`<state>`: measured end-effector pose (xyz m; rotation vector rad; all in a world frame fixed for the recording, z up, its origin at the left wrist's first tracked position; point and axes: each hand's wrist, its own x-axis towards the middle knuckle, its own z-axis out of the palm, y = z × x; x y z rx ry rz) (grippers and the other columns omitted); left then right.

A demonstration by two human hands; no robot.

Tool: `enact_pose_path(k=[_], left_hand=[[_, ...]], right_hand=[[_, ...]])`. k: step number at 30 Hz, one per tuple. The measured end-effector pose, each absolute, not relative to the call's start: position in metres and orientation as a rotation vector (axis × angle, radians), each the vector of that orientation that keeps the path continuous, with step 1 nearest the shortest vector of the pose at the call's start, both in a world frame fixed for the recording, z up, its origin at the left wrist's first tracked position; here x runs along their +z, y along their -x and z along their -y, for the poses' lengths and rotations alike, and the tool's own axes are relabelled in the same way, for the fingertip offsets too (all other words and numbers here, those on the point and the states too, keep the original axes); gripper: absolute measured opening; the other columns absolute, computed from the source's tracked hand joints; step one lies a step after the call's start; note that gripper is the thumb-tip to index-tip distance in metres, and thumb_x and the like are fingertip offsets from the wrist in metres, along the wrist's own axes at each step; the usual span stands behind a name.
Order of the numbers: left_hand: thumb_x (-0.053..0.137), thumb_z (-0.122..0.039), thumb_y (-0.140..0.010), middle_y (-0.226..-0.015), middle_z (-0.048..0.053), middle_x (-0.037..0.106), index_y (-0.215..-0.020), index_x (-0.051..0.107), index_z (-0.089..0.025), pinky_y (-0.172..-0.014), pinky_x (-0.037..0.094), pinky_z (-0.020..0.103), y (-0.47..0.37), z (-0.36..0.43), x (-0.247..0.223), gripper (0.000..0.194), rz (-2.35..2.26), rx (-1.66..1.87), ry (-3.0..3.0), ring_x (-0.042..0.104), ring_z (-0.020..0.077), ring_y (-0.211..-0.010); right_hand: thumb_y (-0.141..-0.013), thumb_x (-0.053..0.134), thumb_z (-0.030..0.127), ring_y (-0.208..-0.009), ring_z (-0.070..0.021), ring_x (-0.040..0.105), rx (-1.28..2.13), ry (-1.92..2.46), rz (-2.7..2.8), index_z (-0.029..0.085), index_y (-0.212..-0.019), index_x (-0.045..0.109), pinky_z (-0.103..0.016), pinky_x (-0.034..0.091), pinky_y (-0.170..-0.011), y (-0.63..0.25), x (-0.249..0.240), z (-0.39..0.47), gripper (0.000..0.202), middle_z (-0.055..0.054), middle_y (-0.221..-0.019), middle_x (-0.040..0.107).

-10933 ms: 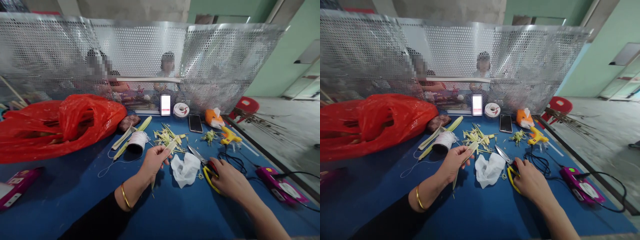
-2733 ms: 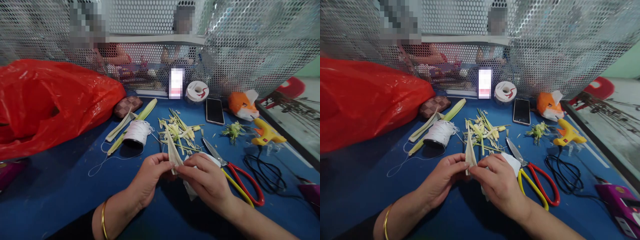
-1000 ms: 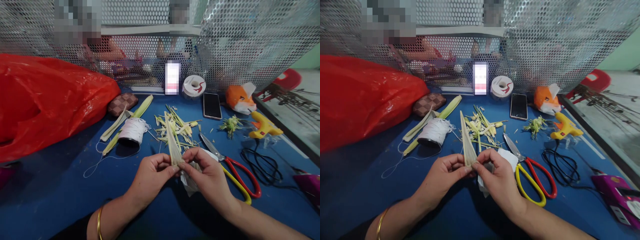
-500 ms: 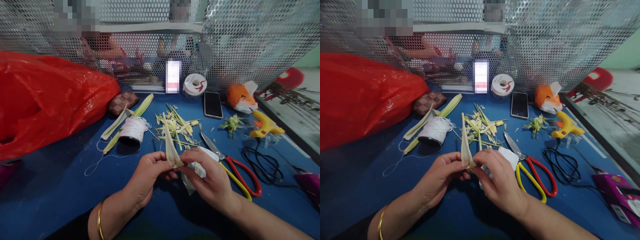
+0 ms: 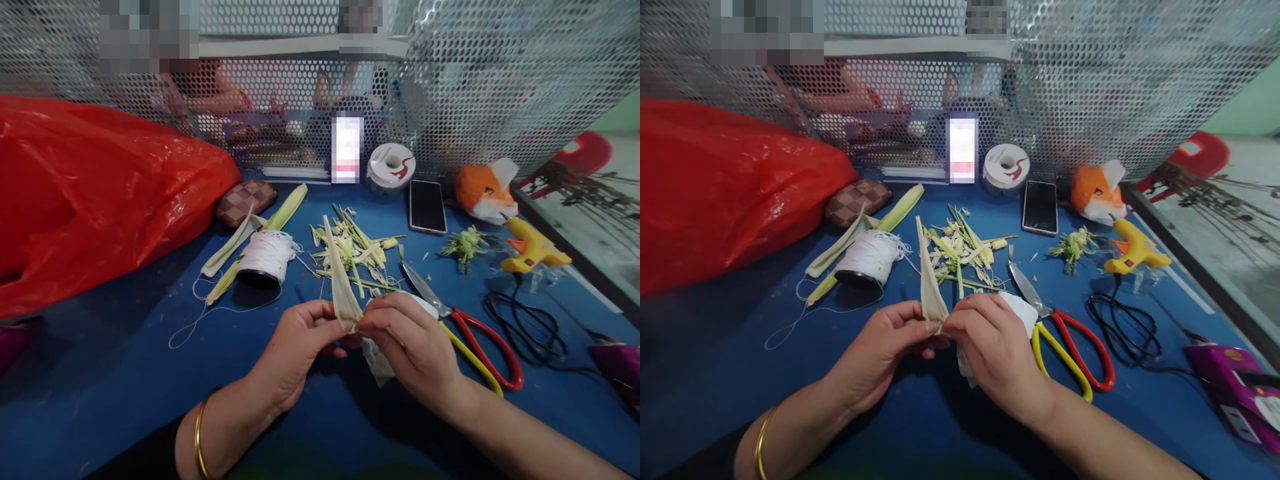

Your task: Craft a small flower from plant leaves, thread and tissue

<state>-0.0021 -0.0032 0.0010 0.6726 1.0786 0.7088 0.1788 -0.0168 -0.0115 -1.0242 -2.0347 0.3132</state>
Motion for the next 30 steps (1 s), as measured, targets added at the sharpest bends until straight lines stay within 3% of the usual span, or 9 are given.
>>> enact_pose_path(k=[10,17,23,30], left_hand=[[0.078,-0.025,-0.068,-0.063,0.003,0.070,-0.073,0.071,-0.013,-0.058,0.045,0.019,-0.0010,0.0033,0.0036,0.016,-1.131,0.722,-0.806,0.064,0.0113,-0.058],[0.076,-0.025,-0.068,-0.066,0.004,0.070,-0.073,0.070,-0.012,-0.057,0.045,0.019,0.0002,0.0031,0.0005,0.015,-1.086,0.689,-0.687,0.065,0.0116,-0.061],[0.076,-0.029,-0.072,-0.068,0.004,0.071,-0.079,0.070,-0.011,-0.059,0.046,0.019,-0.0005,0.0024,0.0044,0.020,-1.093,0.667,-0.735,0.065,0.0119,-0.063],[0.073,-0.031,-0.076,-0.069,0.003,0.071,-0.074,0.070,-0.012,-0.064,0.047,0.020,-0.0012,0.0028,0.0035,0.019,-1.086,0.697,-0.836,0.064,0.0121,-0.067]], right_hand=[[-0.092,0.050,0.008,-0.078,-0.0171,0.065,0.423,1.089,2.010,0.021,-0.090,0.058,-0.030,0.051,-0.071,-0.1724,-0.0141,0.0188,0.015,-0.004,-0.082,0.067],[-0.092,0.053,0.009,-0.081,-0.0161,0.063,0.418,1.050,2.053,0.022,-0.094,0.066,-0.027,0.051,-0.071,-0.1783,-0.0117,0.0183,0.018,-0.004,-0.087,0.065],[-0.092,0.054,0.008,-0.082,-0.0163,0.062,0.376,1.053,2.058,0.019,-0.092,0.063,-0.029,0.049,-0.074,-0.1777,-0.0142,0.0186,0.014,-0.004,-0.087,0.064],[-0.092,0.056,0.013,-0.081,-0.0149,0.061,0.554,1.145,1.920,0.020,-0.089,0.061,-0.026,0.049,-0.072,-0.1730,-0.0123,0.0227,0.009,-0.004,-0.088,0.061]])
